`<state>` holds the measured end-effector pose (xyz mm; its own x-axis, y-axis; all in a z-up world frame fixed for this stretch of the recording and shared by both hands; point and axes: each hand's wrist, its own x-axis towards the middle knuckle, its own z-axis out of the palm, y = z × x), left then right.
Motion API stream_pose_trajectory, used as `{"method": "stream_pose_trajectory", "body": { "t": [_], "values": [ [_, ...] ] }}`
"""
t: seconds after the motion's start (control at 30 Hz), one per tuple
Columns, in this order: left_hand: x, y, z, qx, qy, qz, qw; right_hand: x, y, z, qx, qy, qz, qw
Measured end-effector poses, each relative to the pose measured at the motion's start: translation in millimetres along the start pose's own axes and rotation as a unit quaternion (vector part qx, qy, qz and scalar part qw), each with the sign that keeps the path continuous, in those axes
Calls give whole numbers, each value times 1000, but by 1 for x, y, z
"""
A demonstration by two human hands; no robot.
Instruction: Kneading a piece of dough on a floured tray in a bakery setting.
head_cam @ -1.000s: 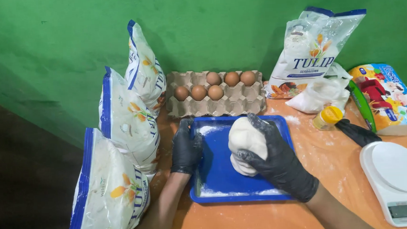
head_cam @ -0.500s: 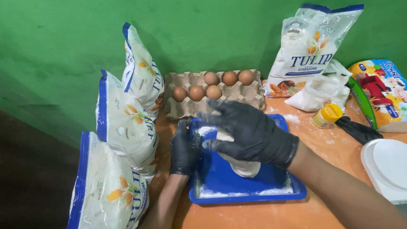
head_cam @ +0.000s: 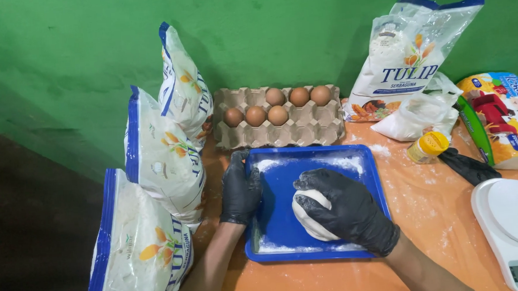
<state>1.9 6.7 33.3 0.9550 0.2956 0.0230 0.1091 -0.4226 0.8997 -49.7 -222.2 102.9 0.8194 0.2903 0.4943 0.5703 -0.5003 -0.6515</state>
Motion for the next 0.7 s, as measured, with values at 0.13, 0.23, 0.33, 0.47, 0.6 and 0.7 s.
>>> {"method": "stream_pose_trajectory", "body": {
  "t": [0.13,0.23,0.33,0.47,0.6,0.7],
  "values": [
    [-6,7,-3,-5,4,-15,1000,7,14,-9,42,-134,28,990],
    [-4,3,0,-36,12,-7,999,7,22,-7,-42,-92,-94,990],
    [-5,1,1,-49,12,-12,999,18,-13,-2,-209,-11,-233,950],
    [-10,10,-4,-12,1,-17,1000,15,-36,11,-313,-144,-228,911],
    [-11,9,-4,-27,12,-24,999,11,0,7,-240,-154,-177,942],
    [-8,1,1,-23,9,-10,1000,17,7,-8,-109,-173,-56,977]
  ]
}}
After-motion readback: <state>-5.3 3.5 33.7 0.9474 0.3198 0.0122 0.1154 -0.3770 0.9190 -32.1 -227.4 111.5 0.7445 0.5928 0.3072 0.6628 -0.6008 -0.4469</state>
